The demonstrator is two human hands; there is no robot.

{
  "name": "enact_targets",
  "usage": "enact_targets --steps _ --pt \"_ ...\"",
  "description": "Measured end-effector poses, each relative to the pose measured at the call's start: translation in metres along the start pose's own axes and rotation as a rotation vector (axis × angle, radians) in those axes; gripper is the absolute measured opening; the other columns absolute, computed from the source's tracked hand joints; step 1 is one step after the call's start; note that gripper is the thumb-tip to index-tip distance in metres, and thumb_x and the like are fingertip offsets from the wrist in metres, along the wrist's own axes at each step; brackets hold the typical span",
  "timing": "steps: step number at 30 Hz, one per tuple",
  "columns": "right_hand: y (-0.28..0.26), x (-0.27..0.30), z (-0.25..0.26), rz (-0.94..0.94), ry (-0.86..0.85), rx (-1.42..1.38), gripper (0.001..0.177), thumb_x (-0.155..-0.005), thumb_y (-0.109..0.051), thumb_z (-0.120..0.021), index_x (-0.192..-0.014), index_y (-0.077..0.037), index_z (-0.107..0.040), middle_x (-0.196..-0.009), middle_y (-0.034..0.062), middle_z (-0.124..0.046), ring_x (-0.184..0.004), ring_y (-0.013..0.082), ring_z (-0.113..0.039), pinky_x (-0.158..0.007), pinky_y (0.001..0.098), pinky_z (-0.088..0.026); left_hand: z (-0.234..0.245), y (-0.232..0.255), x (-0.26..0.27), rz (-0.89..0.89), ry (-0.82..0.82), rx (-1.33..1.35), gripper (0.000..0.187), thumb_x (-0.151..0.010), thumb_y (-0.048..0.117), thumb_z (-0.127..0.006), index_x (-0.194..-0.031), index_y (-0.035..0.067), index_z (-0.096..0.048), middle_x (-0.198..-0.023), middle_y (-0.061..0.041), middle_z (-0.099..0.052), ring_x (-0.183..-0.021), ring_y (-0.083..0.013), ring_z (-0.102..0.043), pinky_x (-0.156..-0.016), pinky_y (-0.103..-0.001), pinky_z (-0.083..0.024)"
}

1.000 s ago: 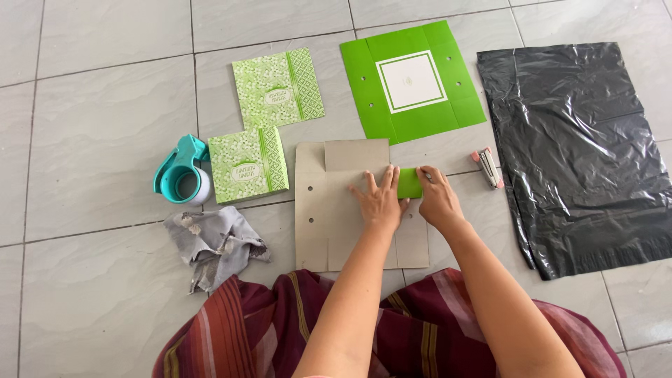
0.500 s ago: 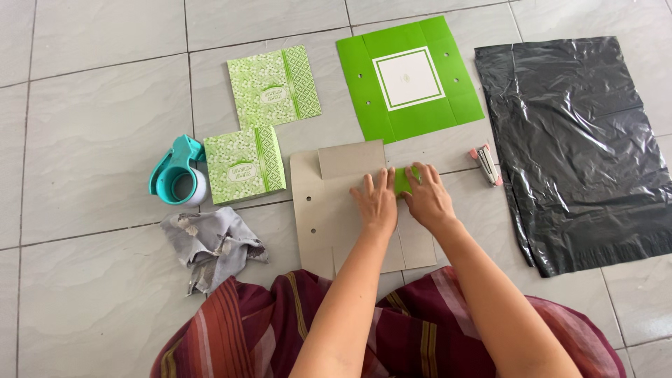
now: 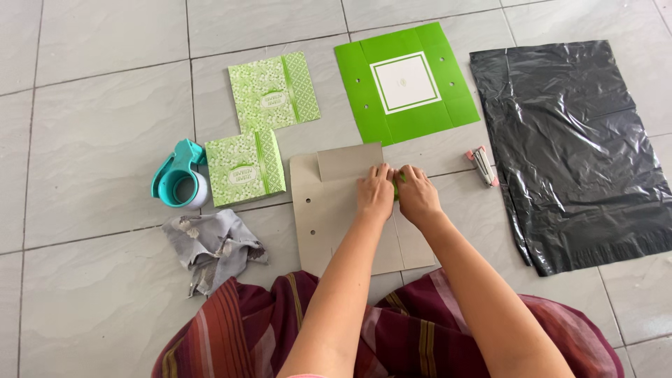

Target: The person folds a flat cardboard piece into a box shape, aligns the green side flaps, and secures the corners with a stapler. The person then lifts and inspects the assembled box.

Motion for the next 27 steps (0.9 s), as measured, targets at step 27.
enact_targets --steps 27 --pt "-0.005 0.004 -0.012 -0.092 -0.178 0.17 0.074 -0.09 -0.04 -0.071 -0.154 -0.02 -0.037 -0.153 0.0058 -0.037 -0.148 0.0249 -0.031 -0.12 0.0568 -0.028 0.024 -0.069 0.034 0.118 -0.145 0.102 0.074 -0.086 -0.001 -0.069 -0.153 0.018 -0.046 -0.155 -0.007 -0.042 -0.134 -0.0244 -0.049 -0.091 -0.031 -0.06"
Point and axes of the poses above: each hand's wrist, its own x-axis away from the middle knuckle, its own z-axis out of the back of the hand, y = z × x, the point moved 6 cm from there along -x, towards the middle knuckle
